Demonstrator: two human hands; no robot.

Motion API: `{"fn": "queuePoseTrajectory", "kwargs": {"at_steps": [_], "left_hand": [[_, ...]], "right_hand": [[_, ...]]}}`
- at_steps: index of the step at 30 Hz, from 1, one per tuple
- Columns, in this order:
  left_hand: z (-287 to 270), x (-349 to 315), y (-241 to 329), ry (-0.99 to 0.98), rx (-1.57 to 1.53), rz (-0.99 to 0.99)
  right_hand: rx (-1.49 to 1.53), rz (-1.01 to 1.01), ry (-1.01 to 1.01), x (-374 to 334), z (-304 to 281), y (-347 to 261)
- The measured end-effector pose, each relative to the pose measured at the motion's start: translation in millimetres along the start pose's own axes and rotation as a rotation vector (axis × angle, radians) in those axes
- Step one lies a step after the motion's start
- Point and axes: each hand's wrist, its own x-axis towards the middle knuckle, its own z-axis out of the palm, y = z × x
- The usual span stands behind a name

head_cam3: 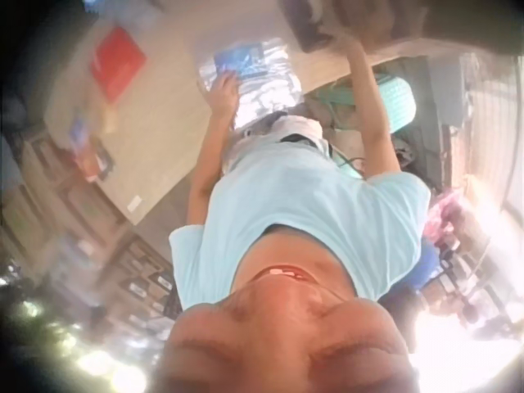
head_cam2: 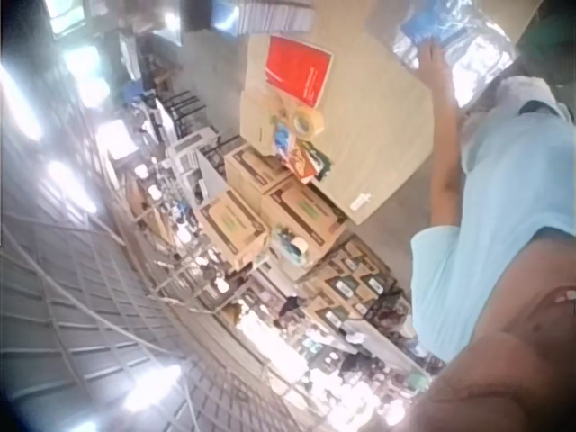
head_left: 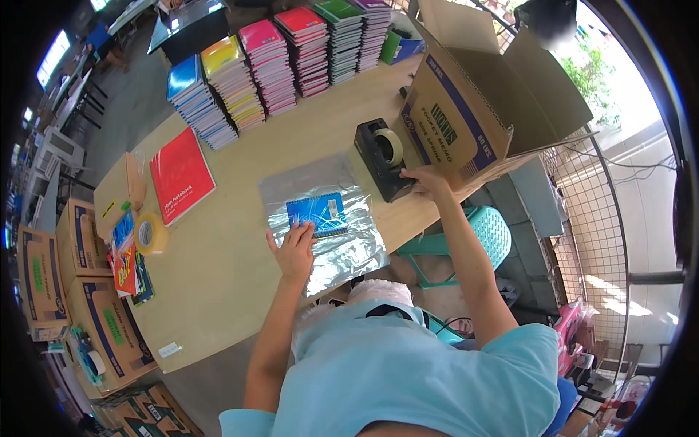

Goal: The person gathers small notebooks of various colors from a stack, places them in a clear plastic sleeve, folds the plastic, secures it with tape using a dispenser, and places the wrapped bundles into a cardboard box.

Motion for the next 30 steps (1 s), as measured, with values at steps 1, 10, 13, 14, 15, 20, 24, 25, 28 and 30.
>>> {"fn": "queuePoseTrajectory", "kwargs": {"at_steps": [1,10,13,14,15,20,24,25,28,30], "left_hand": [[-1.8,1.7,3.5,0.002,-0.008,0.017],[-8.8,0.9,3.3,0.018,-0.009,-0.015],[-8.4,10.1,13.5,-0.013,-0.001,0.036],[-8.9,5.1,6.6,-0.015,0.034,0.003],[-7.0,-0.1,4.7,0.003,0.002,-0.006],[-10.7,-7.7,0.8,-0.01,-0.032,-0.024],[-4.5,4.1,6.9,0.003,-0.056,0.018],[-4.0,3.0,6.5,0.011,-0.07,0.024],[2.4,3.8,7.1,-0.008,-0.085,0.02],[2.1,2.4,-3.2,-0.016,-0.05,-0.005]], "right_hand": [[0.012,-0.003,0.014,6.1,-5.6,8.9],[0.297,-0.309,0.166,-31.4,20.8,86.2],[1.057,0.103,-0.345,-1.6,3.2,131.6],[1.041,0.131,-0.383,-10.6,22.6,126.9],[0.96,0.051,-0.437,-26.6,36.3,126.7],[0.128,-0.397,-0.456,-111.6,132.1,40.4],[-0.585,-0.625,-0.25,-65.0,172.9,48.6],[-0.85,-0.711,-0.107,-64.0,178.5,48.9],[-1.04,-0.637,0.063,-58.6,181.8,42.9],[-1.162,-0.666,-0.004,-58.8,180.6,37.8]]}}
